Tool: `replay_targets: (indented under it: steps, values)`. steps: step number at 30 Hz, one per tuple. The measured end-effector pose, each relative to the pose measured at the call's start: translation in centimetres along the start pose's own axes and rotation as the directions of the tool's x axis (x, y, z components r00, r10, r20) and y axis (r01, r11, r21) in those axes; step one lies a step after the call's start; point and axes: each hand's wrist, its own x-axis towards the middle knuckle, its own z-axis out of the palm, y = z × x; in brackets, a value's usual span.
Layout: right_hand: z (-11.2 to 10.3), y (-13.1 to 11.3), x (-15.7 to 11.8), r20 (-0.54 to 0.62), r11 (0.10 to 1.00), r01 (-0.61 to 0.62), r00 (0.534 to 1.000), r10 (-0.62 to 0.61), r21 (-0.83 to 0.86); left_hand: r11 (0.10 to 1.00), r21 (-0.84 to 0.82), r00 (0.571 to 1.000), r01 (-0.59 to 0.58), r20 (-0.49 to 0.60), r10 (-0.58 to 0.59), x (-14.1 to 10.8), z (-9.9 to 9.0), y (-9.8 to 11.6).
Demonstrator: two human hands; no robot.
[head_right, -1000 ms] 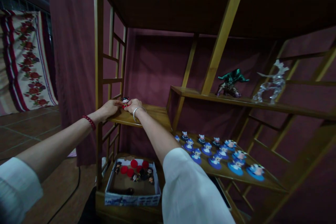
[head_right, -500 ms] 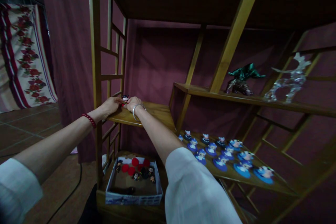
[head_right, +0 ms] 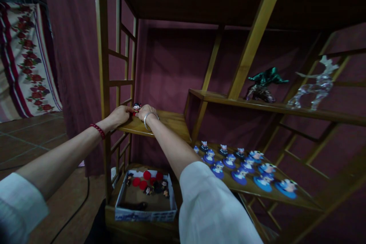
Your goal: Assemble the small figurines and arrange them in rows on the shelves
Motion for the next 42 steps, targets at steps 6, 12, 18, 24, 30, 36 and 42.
replay_targets:
  steps: [6, 12, 18, 24, 30, 36, 42]
  values:
    - [0.0, 0.1, 0.0, -0.030, 0.999, 0.037, 0.999, -0.037, -0.008, 0.988, 0.154, 0.998, -0.028, 0.052, 0.021, -0.3, -0.4, 0.6]
    - [0.0, 0.2, 0.0, -0.010, 0.999, 0.036, 0.999, -0.036, -0.003, 0.976, 0.217, 0.997, -0.028, 0.071, 0.013, -0.5, -0.6, 0.9]
    - [-0.5, 0.1, -0.6, 0.014, 0.999, 0.028, 1.000, -0.028, -0.022, 0.954, 0.300, 1.000, -0.018, 0.029, 0.009, -1.2, -0.9, 1.4]
    - [-1.1, 0.1, -1.4, -0.011, 1.000, 0.026, 1.000, -0.026, -0.004, 0.948, 0.320, 0.999, -0.001, -0.049, 0.018, -2.2, -1.1, 2.1]
    - [-1.8, -0.2, -3.1, -0.020, 0.998, 0.067, 0.998, -0.067, -0.011, 0.951, 0.301, 0.978, -0.072, -0.166, 0.126, -3.5, -1.1, 2.2]
    - [-1.8, 0.1, -5.1, -0.067, 0.988, 0.152, 0.986, -0.149, 0.029, 0.948, 0.252, 0.948, -0.194, -0.202, 0.248, -5.2, -0.2, 2.4]
    - [-1.7, 0.6, -7.0, -0.112, 0.974, 0.206, 0.974, -0.195, 0.091, 0.944, 0.192, 0.912, -0.267, -0.267, 0.312, -6.8, 1.1, 2.4]
